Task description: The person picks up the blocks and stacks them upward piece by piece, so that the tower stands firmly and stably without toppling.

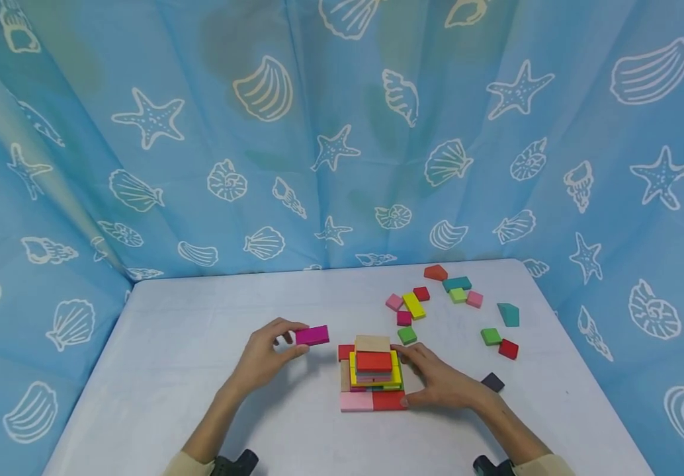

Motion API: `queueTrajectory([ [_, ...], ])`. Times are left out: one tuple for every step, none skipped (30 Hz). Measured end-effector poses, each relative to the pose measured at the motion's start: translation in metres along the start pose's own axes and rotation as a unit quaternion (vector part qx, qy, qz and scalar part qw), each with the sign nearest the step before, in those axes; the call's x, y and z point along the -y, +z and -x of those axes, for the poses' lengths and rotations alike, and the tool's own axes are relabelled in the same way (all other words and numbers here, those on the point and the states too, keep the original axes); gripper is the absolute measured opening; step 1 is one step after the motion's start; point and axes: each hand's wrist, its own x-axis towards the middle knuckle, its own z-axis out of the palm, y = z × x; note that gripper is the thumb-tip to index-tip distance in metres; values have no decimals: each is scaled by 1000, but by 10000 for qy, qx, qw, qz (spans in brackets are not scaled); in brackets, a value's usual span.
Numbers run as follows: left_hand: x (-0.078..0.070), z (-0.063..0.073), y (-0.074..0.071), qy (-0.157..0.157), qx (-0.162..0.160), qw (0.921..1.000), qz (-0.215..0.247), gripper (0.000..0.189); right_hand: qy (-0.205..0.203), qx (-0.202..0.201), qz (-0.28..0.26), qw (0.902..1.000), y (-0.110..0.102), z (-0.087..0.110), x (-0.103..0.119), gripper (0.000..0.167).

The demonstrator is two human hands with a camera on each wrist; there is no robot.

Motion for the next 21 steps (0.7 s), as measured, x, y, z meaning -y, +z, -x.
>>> queueTrajectory([
  [-9, -4, 6, 111, -50, 9998, 181, 38, 13, -5, 5, 10000, 0, 0, 0, 103],
  [-19, -7, 12, 185, -62, 9991, 373, 38, 22, -4, 6, 10000, 0, -1, 0, 103],
  [-27, -11, 18, 270, -45, 9981, 544, 38, 31, -1, 9, 10000, 0, -1, 0, 103],
  [-34, -13, 24, 340, -9, 9972, 659, 38, 45, -2, 14, 10000, 0, -1, 0, 103],
  [-41, -16, 30, 398, 56, 9963, 757, 39, 55, -7, 17, 10000, 0, -1, 0, 103],
  [-46, -18, 35, 443, 131, 9954, 838, 40, 59, -9, 24, 10000, 0, -1, 0, 103],
  [-51, -20, 40, 469, 211, 9948, 883, 41, 45, -8, 26, 10000, 0, -1, 0, 103],
  [-55, -21, 45, 463, 298, 9945, 896, 42, 25, -10, 33, 10000, 0, 0, 0, 102],
  [-58, -22, 49, 448, 381, 9942, 896, 42, 7, -12, 34, 10000, 0, 0, 0, 102],
  [-61, -23, 53, 421, 453, 9942, 880, 43, -13, -12, 36, 10000, 0, 0, -1, 102],
  [-63, -23, 56, 398, 522, 9938, 899, 43, -34, -12, 35, 10000, -1, 0, -1, 102],
  [-64, -23, 58, 374, 583, 9935, 899, 44, -49, -14, 21, 10000, -1, 1, -1, 102],
  [-65, -23, 61, 342, 634, 9933, 905, 44, -56, -15, 13, 10000, -1, 1, -1, 101],
  [-66, -23, 63, 307, 686, 9930, 915, 44, -63, -15, 5, 10000, -1, 1, -1, 101],
  [-66, -23, 64, 288, 730, 9924, 951, 45, -63, -9, 5, 10000, -1, 0, -1, 102],
  [-67, -23, 66, 264, 762, 9918, 995, 45, -61, -7, 1, 10000, 0, 0, -1, 101],
  [-67, -23, 67, 234, 792, 9911, 1041, 45, -48, -7, -5, 10000, 0, 0, -1, 101],
  [-68, -23, 68, 203, 818, 9907, 1068, 46, -42, -12, -17, 10000, 0, 0, 0, 101],
  [-68, -23, 69, 172, 844, 9901, 1106, 46, -34, -3, -11, 10000, 0, 0, 0, 101],
  [-68, -22, 70, 147, 866, 9896, 1139, 46, -17, -2, -22, 10000, 0, 0, 0, 101],
  [-68, -22, 71, 132, 882, 9891, 1169, 46, -13, 8, -26, 10000, 0, 0, 0, 100],
])
